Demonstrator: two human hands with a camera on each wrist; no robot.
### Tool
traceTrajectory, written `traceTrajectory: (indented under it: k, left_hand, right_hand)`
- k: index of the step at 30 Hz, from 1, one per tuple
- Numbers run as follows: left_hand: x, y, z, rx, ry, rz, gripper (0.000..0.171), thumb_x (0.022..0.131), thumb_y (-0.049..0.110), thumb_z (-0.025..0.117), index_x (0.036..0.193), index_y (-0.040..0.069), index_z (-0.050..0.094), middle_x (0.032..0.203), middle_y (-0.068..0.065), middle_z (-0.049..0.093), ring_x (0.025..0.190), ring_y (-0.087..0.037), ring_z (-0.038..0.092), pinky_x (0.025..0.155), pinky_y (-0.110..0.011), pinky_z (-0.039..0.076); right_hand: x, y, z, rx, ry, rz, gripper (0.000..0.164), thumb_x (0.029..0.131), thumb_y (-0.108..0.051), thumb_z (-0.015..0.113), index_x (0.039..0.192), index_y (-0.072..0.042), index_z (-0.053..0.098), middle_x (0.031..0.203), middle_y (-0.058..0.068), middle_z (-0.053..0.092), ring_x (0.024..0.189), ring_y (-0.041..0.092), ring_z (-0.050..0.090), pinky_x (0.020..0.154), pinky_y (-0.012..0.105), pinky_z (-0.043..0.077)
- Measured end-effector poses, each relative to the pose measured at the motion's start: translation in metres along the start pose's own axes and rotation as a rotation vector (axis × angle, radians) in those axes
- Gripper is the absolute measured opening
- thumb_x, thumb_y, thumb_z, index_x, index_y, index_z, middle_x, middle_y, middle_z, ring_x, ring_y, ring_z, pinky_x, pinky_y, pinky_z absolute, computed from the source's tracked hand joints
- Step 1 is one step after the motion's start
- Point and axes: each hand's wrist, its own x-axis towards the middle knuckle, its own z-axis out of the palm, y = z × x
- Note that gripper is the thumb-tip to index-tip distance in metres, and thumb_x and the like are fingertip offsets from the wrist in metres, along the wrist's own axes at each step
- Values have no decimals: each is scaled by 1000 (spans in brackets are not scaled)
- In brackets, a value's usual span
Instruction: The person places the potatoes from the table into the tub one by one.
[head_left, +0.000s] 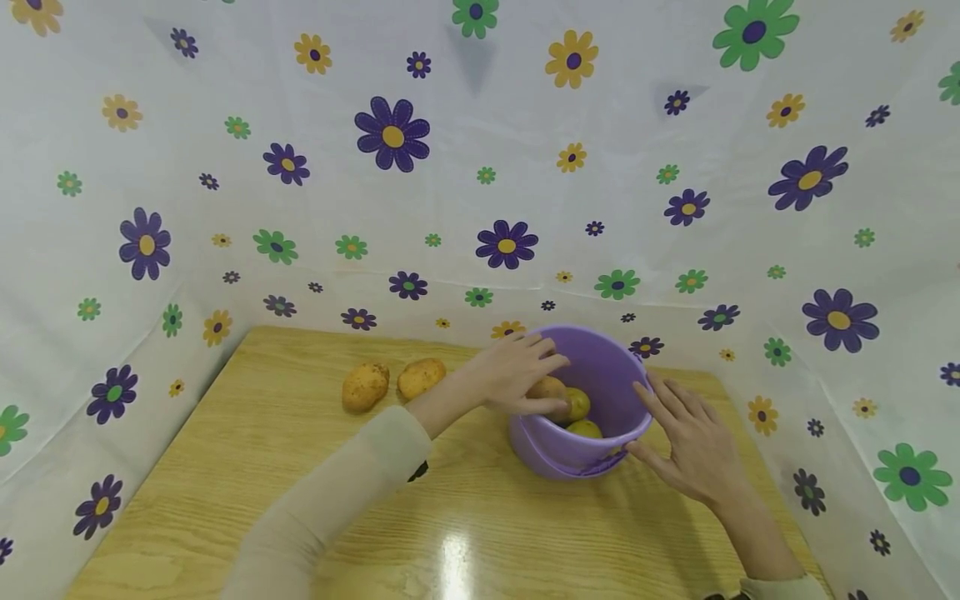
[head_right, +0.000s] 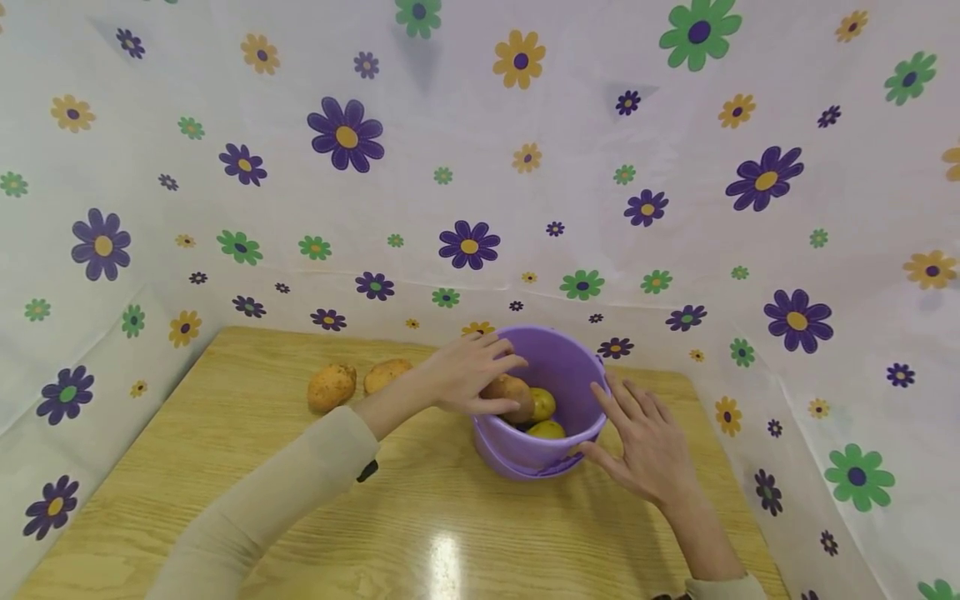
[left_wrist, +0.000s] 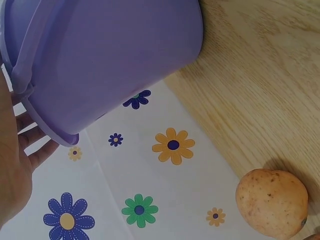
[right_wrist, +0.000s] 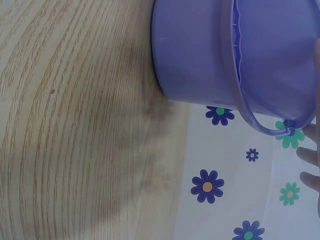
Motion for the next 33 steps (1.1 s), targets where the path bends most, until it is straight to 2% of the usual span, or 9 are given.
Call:
traceTrajectory:
  k: [4, 11, 22, 33]
  left_hand:
    - [-4, 0, -1, -4, 11, 6, 72, 100, 71, 47, 150, 18, 55, 136, -4, 64, 126, -21, 60, 105, -38, 55]
    - [-15, -1, -8, 16, -25, 5, 79, 99, 74, 46, 155, 18, 50, 149, -7, 60, 139, -27, 57, 115, -44, 51]
    - [-34, -7, -7, 44, -32, 1, 83, 97, 78, 45, 155, 19, 50, 153, -8, 57, 142, -28, 55, 119, -46, 49]
    - [-52, -11, -8, 29, -17, -16, 89, 95, 81, 46, 158, 19, 46, 156, -8, 54, 143, -29, 55, 118, -48, 48]
  right_hand:
    - [1, -1, -1, 0, 3, -3, 87, 98, -79, 44, 158, -17, 49, 160, 18, 53, 138, 44, 54, 108, 64, 46]
    - [1, 0, 0, -2, 2, -4, 87, 98, -79, 43, 159, -17, 49, 159, 18, 53, 137, 45, 54, 109, 64, 46]
    - [0, 1, 3, -6, 17, -11, 89, 98, -82, 39, 158, -17, 49, 159, 17, 54, 137, 45, 55, 109, 62, 46]
    - [0, 0, 3, -12, 30, -17, 90, 99, -82, 34, 158, -17, 49, 157, 19, 55, 137, 44, 55, 108, 63, 46]
